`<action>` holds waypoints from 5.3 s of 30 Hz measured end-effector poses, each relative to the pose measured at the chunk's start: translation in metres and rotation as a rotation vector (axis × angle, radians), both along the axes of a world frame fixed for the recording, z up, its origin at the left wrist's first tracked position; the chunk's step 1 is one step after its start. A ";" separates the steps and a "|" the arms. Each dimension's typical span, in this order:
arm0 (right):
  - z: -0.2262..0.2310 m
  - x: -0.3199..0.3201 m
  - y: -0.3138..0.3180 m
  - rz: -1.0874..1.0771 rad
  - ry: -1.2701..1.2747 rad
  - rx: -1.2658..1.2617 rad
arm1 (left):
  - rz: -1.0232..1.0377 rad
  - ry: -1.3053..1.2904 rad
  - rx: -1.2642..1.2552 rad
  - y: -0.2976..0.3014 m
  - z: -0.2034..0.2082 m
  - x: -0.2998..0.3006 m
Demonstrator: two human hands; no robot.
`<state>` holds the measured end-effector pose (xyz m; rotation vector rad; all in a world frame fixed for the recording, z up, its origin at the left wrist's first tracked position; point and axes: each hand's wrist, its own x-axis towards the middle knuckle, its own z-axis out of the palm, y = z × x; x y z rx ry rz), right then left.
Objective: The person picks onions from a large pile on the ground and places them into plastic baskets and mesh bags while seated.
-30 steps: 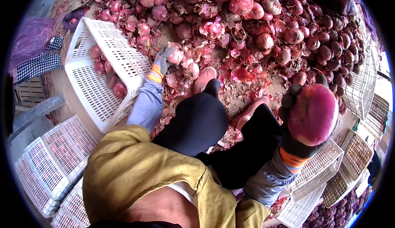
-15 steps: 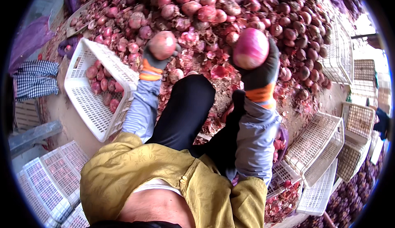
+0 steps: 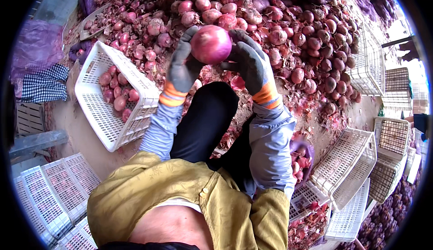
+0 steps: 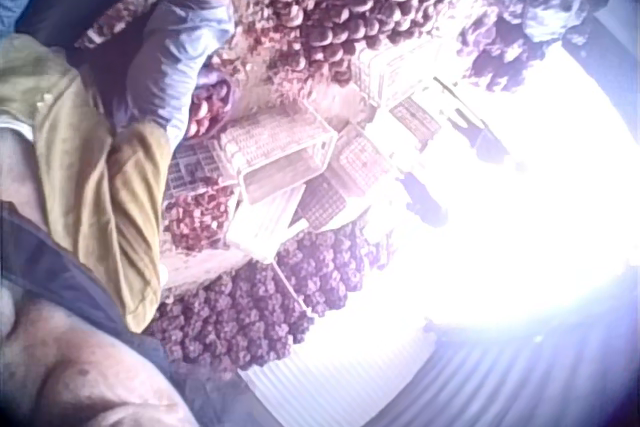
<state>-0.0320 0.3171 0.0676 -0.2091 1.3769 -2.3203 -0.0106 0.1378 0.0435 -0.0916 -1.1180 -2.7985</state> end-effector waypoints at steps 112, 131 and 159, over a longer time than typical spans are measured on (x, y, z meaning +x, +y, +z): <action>-0.005 -0.007 0.066 -0.437 0.272 1.109 | 0.372 -0.707 -1.707 -0.141 -0.336 -0.122; -0.005 -0.007 0.043 -0.370 0.227 0.919 | -0.446 -0.412 0.172 -0.121 -0.254 -0.036; -0.011 -0.005 0.036 -0.138 -0.244 -0.438 | 0.018 -0.175 0.108 -0.121 -0.008 0.007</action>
